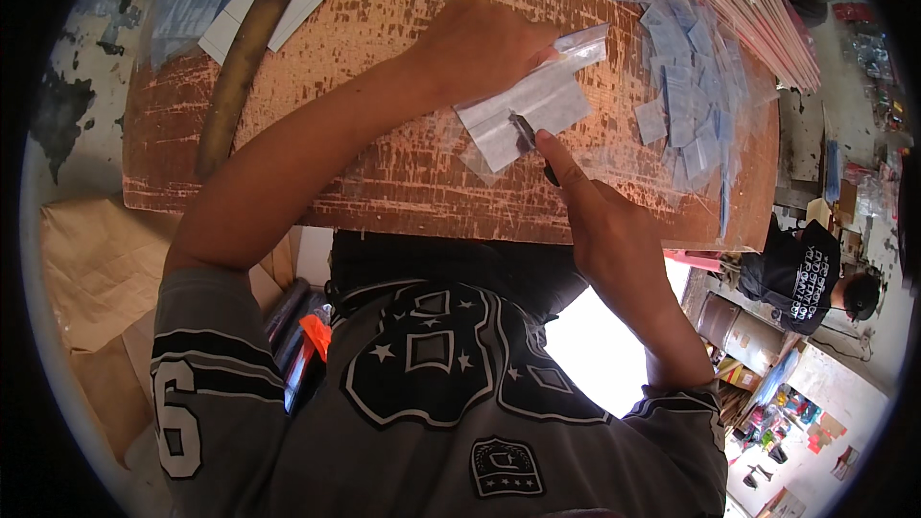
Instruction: The person cuts a stack of white rectangular sheets using a red utility knife and a wooden ruler on a wooden table. They align the ruler, slice the material, and then fold the cut pieces. The person repeats this process for multiple sheets, handling them one at a time.
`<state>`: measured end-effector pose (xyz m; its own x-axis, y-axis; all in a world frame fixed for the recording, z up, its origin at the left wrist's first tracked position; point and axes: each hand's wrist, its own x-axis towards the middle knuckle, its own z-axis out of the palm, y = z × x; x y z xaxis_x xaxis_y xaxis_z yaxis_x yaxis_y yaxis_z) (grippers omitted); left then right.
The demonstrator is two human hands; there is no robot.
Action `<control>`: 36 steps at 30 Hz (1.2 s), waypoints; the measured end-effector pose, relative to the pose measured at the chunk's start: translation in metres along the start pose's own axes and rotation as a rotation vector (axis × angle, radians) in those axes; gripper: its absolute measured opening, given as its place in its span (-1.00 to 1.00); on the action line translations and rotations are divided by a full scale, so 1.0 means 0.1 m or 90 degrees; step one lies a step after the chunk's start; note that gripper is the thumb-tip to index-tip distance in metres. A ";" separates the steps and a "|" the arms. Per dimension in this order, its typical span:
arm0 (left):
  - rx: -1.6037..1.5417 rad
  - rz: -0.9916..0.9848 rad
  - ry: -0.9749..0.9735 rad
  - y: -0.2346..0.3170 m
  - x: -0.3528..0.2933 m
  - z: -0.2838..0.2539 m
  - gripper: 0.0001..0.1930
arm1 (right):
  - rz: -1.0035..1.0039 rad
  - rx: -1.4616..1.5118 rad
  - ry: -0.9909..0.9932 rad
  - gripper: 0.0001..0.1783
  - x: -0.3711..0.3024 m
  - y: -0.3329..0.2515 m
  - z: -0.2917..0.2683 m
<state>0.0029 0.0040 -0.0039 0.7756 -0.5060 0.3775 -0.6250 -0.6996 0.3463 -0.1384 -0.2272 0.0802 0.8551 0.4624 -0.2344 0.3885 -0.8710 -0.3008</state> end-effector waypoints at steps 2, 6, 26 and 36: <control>-0.004 0.006 -0.011 0.00 0.01 -0.01 -0.68 | -0.006 -0.002 0.006 -0.21 -0.03 0.03 0.01; 0.007 0.018 -0.004 -0.01 0.01 -0.01 -0.69 | -0.039 0.012 0.030 0.02 -0.07 0.10 0.05; -0.018 0.006 -0.003 -0.02 0.01 0.02 -0.72 | -0.020 0.011 0.015 0.02 -0.28 0.14 0.05; 0.023 -0.006 -0.046 -0.02 0.01 0.01 -0.66 | -0.004 0.104 0.087 -0.13 -0.20 0.09 0.07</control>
<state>0.0054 0.0047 -0.0046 0.7864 -0.5340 0.3105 -0.6153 -0.7217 0.3171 -0.1540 -0.2428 0.0761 0.8958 0.4310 -0.1084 0.3423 -0.8246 -0.4504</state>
